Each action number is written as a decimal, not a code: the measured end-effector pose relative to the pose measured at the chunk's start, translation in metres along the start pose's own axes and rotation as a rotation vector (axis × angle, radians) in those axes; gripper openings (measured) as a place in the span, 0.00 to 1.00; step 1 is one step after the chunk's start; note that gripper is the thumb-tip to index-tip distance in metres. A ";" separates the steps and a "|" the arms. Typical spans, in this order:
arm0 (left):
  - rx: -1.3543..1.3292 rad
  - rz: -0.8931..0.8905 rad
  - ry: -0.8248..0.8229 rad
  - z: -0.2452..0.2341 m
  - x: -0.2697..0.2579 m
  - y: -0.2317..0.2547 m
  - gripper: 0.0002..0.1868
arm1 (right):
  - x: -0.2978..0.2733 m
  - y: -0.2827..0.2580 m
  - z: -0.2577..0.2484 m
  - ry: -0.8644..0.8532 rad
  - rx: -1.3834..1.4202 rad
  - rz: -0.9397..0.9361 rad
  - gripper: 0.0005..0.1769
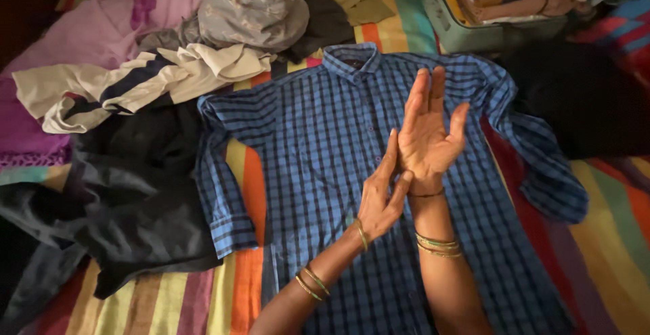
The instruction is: The person smooths out a blue checkered shirt on a colorful striped surface and then proceeds to fold the sleeves and sides by hand.
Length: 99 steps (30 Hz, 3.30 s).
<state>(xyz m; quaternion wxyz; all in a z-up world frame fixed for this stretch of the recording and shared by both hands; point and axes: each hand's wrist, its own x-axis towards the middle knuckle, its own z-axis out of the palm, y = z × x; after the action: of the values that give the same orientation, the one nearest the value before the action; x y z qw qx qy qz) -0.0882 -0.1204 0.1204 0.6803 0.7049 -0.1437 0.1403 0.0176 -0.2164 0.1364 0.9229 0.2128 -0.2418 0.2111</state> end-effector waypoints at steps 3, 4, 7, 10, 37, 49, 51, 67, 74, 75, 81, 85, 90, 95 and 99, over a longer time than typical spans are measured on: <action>0.078 0.063 0.016 -0.003 0.000 0.005 0.38 | -0.002 0.007 0.005 -0.005 0.061 -0.005 0.31; 0.113 0.116 0.037 -0.002 -0.002 0.008 0.36 | -0.003 0.008 0.009 -0.007 0.060 -0.003 0.31; 0.153 0.224 0.054 0.002 -0.009 0.015 0.34 | -0.007 0.009 0.023 -0.122 0.028 0.095 0.30; 0.194 0.348 0.064 0.008 -0.016 0.026 0.33 | -0.013 0.011 0.038 -0.129 0.071 0.065 0.26; 1.261 -0.001 0.418 -0.173 -0.013 -0.163 0.43 | -0.100 -0.194 -0.075 -0.180 -3.147 -0.014 0.24; 1.369 -0.177 -0.438 -0.081 -0.053 -0.057 0.38 | -0.099 -0.173 -0.061 -0.143 -3.137 -0.060 0.25; 1.231 0.098 -0.491 -0.060 -0.083 -0.037 0.40 | -0.094 -0.174 -0.060 -0.120 -3.124 -0.040 0.25; 0.870 0.367 -0.650 -0.041 -0.300 -0.001 0.29 | -0.098 -0.169 -0.055 -0.104 -3.119 -0.018 0.27; 1.040 0.141 -0.322 -0.074 -0.194 0.001 0.37 | -0.099 -0.170 -0.056 -0.147 -3.120 0.017 0.27; 1.044 0.127 -0.290 -0.076 -0.183 -0.001 0.38 | -0.101 -0.169 -0.059 -0.183 -3.102 0.024 0.27; 1.274 -0.203 -0.181 -0.094 -0.187 -0.013 0.46 | -0.106 -0.175 -0.056 -0.108 -3.088 0.080 0.28; 1.193 -0.225 -0.098 -0.113 -0.212 -0.007 0.45 | -0.103 -0.173 -0.055 -0.095 -3.080 0.052 0.28; 1.223 -0.206 -0.171 -0.124 -0.231 0.000 0.43 | -0.105 -0.172 -0.056 -0.107 -3.118 -0.014 0.29; 1.260 -0.037 -0.140 -0.109 -0.200 0.004 0.40 | -0.096 -0.135 -0.040 -0.068 -3.298 -0.114 0.27; 1.194 0.094 -0.163 -0.080 -0.124 -0.012 0.36 | -0.101 -0.073 -0.048 0.015 -3.119 -0.171 0.27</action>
<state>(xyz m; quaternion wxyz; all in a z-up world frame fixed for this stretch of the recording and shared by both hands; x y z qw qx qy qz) -0.1978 -0.0389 0.0635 0.1470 0.9663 -0.1229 0.1720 -0.0097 -0.2813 0.0225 0.2333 -0.9074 -0.1968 -0.2889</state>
